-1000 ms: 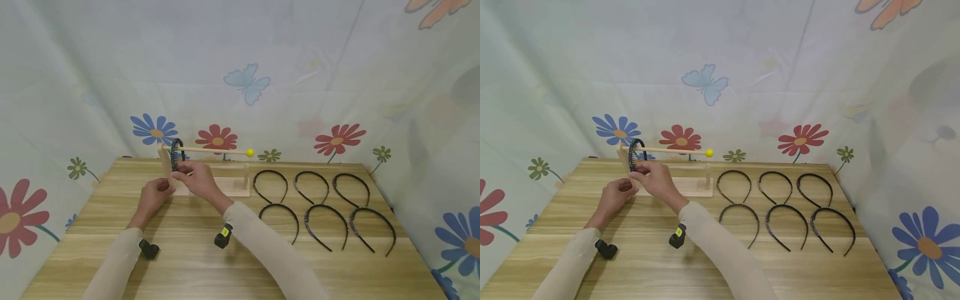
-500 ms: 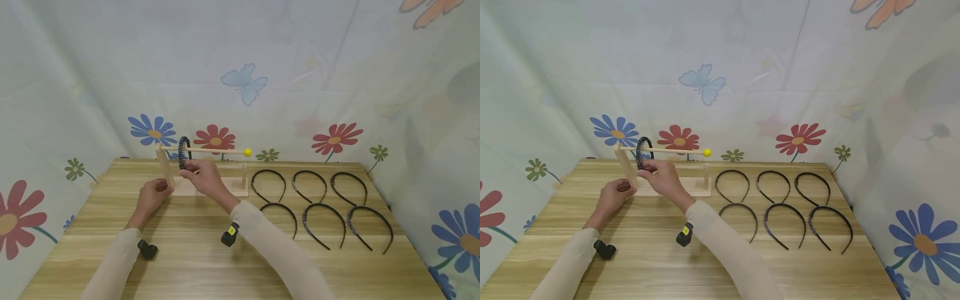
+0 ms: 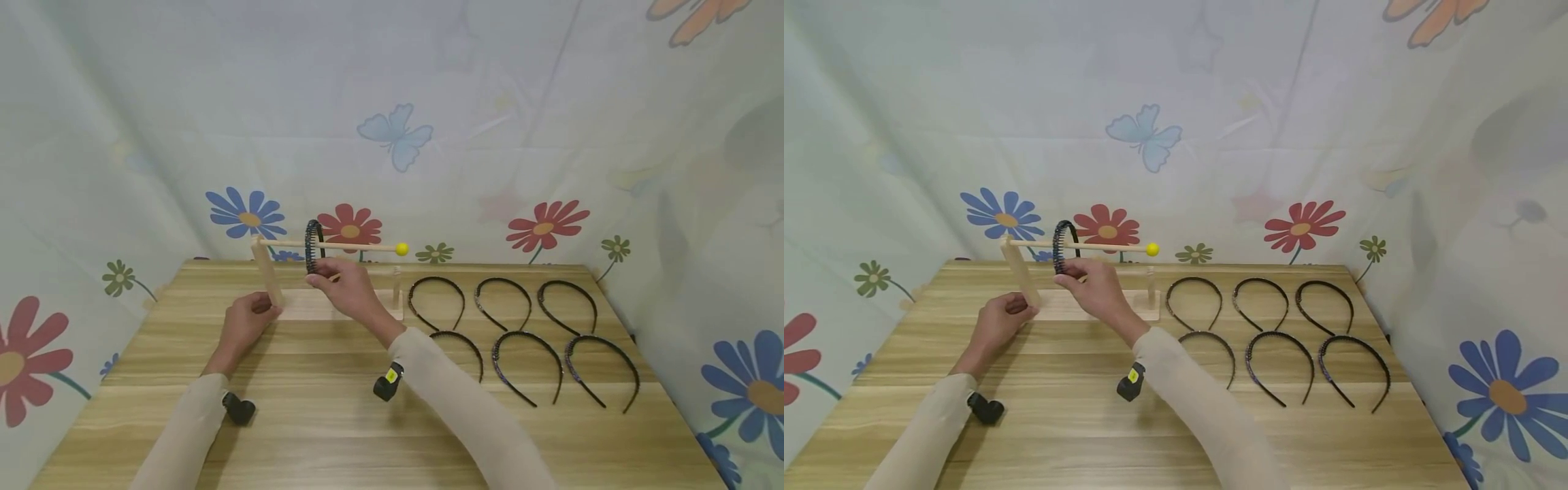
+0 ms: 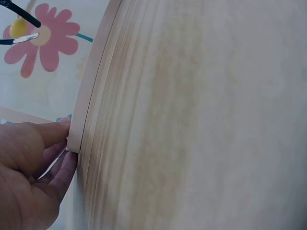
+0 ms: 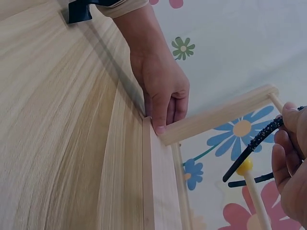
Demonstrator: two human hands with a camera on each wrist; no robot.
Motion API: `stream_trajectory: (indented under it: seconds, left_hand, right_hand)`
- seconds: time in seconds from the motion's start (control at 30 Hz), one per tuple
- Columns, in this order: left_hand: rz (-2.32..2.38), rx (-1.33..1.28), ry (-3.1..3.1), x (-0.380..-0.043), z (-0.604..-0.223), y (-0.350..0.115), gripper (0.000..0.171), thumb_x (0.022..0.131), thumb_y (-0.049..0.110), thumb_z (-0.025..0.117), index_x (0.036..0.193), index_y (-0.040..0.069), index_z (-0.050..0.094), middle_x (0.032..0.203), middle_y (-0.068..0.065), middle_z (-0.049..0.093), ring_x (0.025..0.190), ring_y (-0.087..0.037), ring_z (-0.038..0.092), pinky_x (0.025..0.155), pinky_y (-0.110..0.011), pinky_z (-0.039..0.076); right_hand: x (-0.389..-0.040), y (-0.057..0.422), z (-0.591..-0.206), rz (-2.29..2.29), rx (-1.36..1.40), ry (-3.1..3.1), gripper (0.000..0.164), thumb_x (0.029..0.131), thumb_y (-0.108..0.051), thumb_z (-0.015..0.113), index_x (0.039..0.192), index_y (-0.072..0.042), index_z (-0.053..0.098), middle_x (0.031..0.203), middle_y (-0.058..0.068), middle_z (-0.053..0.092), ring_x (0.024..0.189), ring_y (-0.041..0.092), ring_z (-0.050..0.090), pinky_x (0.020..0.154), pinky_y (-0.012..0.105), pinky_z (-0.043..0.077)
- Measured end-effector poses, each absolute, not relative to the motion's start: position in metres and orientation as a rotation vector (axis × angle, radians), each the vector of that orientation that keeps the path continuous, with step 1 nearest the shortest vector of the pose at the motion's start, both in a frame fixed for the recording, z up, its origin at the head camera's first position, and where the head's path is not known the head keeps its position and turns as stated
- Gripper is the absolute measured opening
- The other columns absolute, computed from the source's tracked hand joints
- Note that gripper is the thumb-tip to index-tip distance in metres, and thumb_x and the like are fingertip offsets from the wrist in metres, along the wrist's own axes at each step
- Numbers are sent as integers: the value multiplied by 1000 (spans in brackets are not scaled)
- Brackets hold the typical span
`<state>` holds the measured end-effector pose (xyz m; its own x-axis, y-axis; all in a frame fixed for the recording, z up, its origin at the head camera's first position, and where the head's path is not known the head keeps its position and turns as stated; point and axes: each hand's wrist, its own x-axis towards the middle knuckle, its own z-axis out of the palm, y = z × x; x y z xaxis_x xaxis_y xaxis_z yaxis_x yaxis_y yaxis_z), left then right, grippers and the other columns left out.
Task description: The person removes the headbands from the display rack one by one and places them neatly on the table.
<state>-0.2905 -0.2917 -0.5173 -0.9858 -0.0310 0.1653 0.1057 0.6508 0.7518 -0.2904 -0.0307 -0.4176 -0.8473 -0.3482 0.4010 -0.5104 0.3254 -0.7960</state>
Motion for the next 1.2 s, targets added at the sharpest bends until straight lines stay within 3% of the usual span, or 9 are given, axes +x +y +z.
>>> stream_trajectory:
  seconds: [1.2]
  left_hand:
    - [-1260, -83, -2703, -289, -517, -293, 42, 99, 19, 69, 133, -6, 62, 126, -26, 68, 115, -40, 68, 95, -53, 56]
  right_hand:
    - [-277, 30, -409, 1570, 770, -2292, 19, 98, -23, 71, 110, -10, 77, 96, 2, 77, 87, 14, 72, 77, 23, 59]
